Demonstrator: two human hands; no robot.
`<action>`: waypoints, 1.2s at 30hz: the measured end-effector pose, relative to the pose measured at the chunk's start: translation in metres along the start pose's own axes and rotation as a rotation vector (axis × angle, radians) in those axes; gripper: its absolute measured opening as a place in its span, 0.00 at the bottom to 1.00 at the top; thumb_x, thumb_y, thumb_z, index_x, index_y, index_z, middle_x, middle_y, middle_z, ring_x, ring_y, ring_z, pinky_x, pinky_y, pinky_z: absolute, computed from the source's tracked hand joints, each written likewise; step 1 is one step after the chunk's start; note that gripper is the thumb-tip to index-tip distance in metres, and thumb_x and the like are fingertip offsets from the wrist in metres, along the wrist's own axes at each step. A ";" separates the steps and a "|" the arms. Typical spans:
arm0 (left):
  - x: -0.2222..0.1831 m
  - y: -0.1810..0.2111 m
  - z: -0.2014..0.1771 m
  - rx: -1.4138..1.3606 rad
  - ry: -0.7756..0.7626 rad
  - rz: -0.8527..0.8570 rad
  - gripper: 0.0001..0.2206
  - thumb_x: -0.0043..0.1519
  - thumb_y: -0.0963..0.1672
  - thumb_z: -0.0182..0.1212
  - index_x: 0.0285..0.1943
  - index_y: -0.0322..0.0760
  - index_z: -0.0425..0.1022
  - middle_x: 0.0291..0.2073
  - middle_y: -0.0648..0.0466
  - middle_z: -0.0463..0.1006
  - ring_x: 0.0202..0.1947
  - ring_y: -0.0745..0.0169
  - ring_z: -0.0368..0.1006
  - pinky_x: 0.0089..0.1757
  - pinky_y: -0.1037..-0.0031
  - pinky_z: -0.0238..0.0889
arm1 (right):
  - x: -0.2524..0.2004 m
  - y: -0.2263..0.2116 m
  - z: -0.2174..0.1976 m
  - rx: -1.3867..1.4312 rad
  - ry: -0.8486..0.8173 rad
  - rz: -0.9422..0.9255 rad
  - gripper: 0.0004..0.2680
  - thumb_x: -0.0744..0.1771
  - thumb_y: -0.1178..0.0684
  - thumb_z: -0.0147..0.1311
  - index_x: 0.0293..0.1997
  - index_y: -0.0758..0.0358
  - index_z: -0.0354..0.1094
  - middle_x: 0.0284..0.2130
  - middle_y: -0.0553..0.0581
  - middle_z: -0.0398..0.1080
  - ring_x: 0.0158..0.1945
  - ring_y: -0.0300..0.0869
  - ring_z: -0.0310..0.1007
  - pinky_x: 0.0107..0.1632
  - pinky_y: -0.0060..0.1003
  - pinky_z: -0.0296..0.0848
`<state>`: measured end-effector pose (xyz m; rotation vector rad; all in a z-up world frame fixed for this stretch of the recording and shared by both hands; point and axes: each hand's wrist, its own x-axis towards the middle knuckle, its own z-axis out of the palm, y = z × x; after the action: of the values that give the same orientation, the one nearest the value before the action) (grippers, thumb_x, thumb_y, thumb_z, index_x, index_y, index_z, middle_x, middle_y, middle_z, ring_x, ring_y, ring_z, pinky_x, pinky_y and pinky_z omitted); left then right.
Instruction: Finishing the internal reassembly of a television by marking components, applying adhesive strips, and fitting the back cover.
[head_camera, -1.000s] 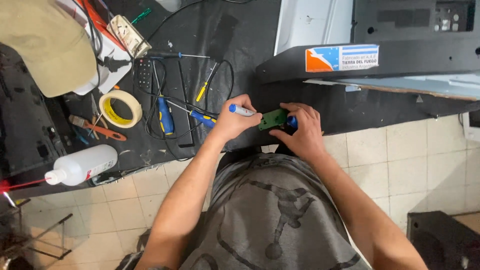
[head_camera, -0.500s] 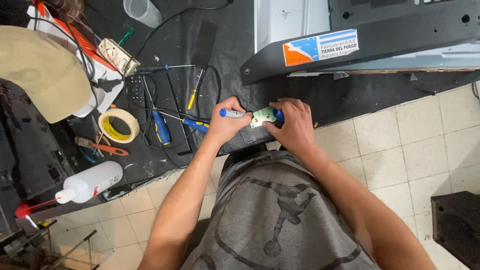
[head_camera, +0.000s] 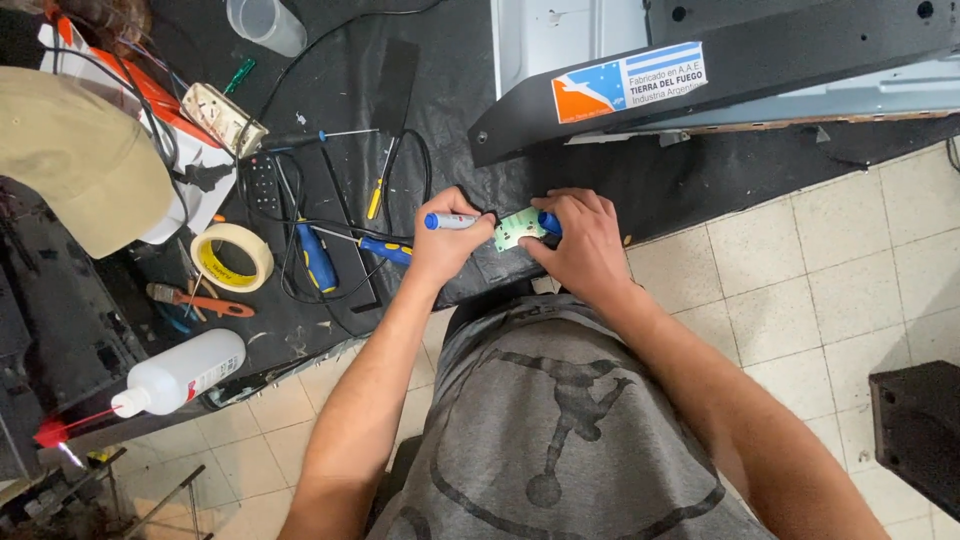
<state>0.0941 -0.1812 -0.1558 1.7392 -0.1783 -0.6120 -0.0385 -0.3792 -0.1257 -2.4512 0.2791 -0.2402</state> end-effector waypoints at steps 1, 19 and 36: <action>0.001 -0.001 0.001 -0.026 -0.009 -0.025 0.09 0.55 0.40 0.77 0.32 0.31 0.77 0.15 0.46 0.76 0.15 0.70 0.71 0.20 0.81 0.60 | -0.001 0.001 -0.001 0.009 -0.014 0.004 0.15 0.62 0.50 0.76 0.49 0.57 0.74 0.52 0.50 0.82 0.65 0.47 0.75 0.65 0.54 0.68; -0.004 0.008 0.004 -0.001 -0.038 -0.041 0.09 0.54 0.40 0.78 0.34 0.31 0.80 0.14 0.45 0.76 0.15 0.68 0.74 0.22 0.79 0.62 | -0.002 0.007 0.007 -0.004 -0.024 0.010 0.16 0.62 0.48 0.75 0.52 0.55 0.75 0.52 0.49 0.81 0.65 0.45 0.75 0.65 0.53 0.67; -0.010 0.021 0.010 -0.060 -0.011 -0.034 0.09 0.55 0.39 0.78 0.36 0.29 0.81 0.15 0.45 0.77 0.16 0.69 0.75 0.24 0.80 0.66 | -0.003 0.008 0.006 -0.020 0.003 -0.015 0.17 0.61 0.48 0.76 0.53 0.54 0.76 0.50 0.47 0.81 0.64 0.44 0.75 0.65 0.51 0.69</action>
<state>0.0849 -0.1913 -0.1343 1.6837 -0.1371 -0.6459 -0.0412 -0.3811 -0.1359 -2.4731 0.2663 -0.2492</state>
